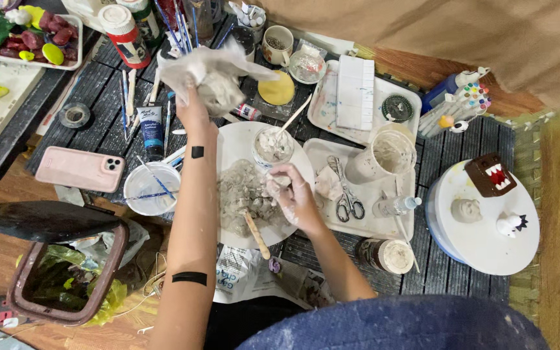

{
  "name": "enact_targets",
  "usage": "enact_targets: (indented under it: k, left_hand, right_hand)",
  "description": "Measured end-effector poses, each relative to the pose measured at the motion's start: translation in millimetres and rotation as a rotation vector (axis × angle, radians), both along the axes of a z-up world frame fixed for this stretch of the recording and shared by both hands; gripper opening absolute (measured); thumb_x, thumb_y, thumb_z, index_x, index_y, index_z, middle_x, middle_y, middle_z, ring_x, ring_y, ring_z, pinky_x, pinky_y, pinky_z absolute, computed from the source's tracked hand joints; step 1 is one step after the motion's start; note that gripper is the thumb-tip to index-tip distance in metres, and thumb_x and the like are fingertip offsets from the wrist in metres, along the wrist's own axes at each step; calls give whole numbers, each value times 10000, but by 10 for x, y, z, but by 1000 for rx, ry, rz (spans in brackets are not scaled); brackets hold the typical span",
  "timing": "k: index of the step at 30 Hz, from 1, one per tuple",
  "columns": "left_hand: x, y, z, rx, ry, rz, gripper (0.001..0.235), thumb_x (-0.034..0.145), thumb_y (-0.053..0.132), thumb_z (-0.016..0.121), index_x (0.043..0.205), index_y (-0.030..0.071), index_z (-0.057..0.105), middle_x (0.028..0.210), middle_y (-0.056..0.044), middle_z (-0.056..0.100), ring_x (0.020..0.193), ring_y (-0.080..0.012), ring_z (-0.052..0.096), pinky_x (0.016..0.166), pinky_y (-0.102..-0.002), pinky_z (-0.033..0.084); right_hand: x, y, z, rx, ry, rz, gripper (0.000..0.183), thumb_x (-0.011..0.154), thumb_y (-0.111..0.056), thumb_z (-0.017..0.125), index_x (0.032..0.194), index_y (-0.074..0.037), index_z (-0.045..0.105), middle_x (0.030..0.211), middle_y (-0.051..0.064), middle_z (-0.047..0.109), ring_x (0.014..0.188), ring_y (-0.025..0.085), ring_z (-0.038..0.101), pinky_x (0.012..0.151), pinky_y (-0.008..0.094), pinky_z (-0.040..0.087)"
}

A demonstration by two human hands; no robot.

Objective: The person kneads and mixes a grey clay-like material on a white plate using both hands. They briefly lift a plastic bag containing more material and then continue kneading the mixture on the plate.

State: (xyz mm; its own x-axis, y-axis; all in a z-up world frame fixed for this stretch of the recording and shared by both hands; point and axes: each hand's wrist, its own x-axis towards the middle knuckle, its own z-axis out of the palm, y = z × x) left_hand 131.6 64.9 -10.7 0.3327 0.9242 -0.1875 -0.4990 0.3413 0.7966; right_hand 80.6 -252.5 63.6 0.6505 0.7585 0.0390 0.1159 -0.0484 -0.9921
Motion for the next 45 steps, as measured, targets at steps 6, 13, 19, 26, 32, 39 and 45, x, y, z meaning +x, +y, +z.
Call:
enact_targets:
  k: [6, 13, 19, 26, 32, 39, 45]
  left_hand:
    - [283, 191, -448, -60, 16, -20, 602, 849, 312, 797, 1271, -46, 560, 1154, -155, 699, 972, -218, 712, 827, -365, 607]
    - [266, 266, -600, 87, 166, 201, 621, 846, 61, 703, 1377, -67, 409, 1287, -207, 576, 1133, -289, 634, 997, -395, 522]
    - [-312, -386, 226, 704, 424, 286, 816, 920, -21, 691, 1571, -27, 200, 1579, -249, 307, 1457, -362, 387, 1257, -441, 281]
    - [-1792, -1595, 1082, 1051, 580, -736, 426, 921, 199, 746, 1311, 66, 639, 1137, -156, 712, 1115, -298, 691, 1029, -405, 510]
    - [-2007, -1616, 1109, 1163, 539, -517, 402, 852, 175, 818, 1214, 49, 697, 1123, -171, 714, 1012, -363, 726, 871, -389, 574]
    - [-2002, -1533, 833, 1224, 640, -689, 344, 951, 325, 619, 1081, 6, 626, 961, -209, 669, 883, -442, 668, 766, -483, 527]
    - [-1907, -1543, 634, 1108, 359, -699, 306, 1007, 270, 517, 1068, -23, 583, 918, -233, 613, 849, -443, 618, 749, -438, 510]
  right_hand:
    - [-107, -28, 14, -109, -125, -102, 227, 950, -62, 694, 1167, -79, 628, 1079, 24, 698, 900, 64, 663, 721, 230, 573]
    - [-87, -77, -52, -113, -135, -1, 267, 945, -47, 716, 1193, -71, 618, 1068, 61, 691, 922, 109, 657, 766, 244, 567]
    - [-113, -33, -149, -59, -263, -40, 417, 932, -13, 684, 1279, -58, 457, 1228, 112, 593, 1070, 188, 681, 826, 274, 620]
    - [-33, -11, -88, -115, -126, -14, 469, 893, 50, 672, 1311, -43, 482, 1188, 116, 710, 978, 170, 724, 821, 261, 595]
    - [-65, 91, -69, 19, -202, 35, 541, 785, 127, 645, 1296, -39, 584, 1212, 105, 712, 1122, 166, 693, 948, 265, 549]
    - [-127, 98, -136, -143, -531, 143, 507, 772, 16, 802, 1243, -105, 656, 1052, 46, 751, 962, 181, 727, 877, 309, 571]
    - [-98, 52, -86, -197, -495, 171, 535, 764, 12, 756, 1276, -50, 613, 1063, 130, 693, 888, 259, 687, 773, 359, 549]
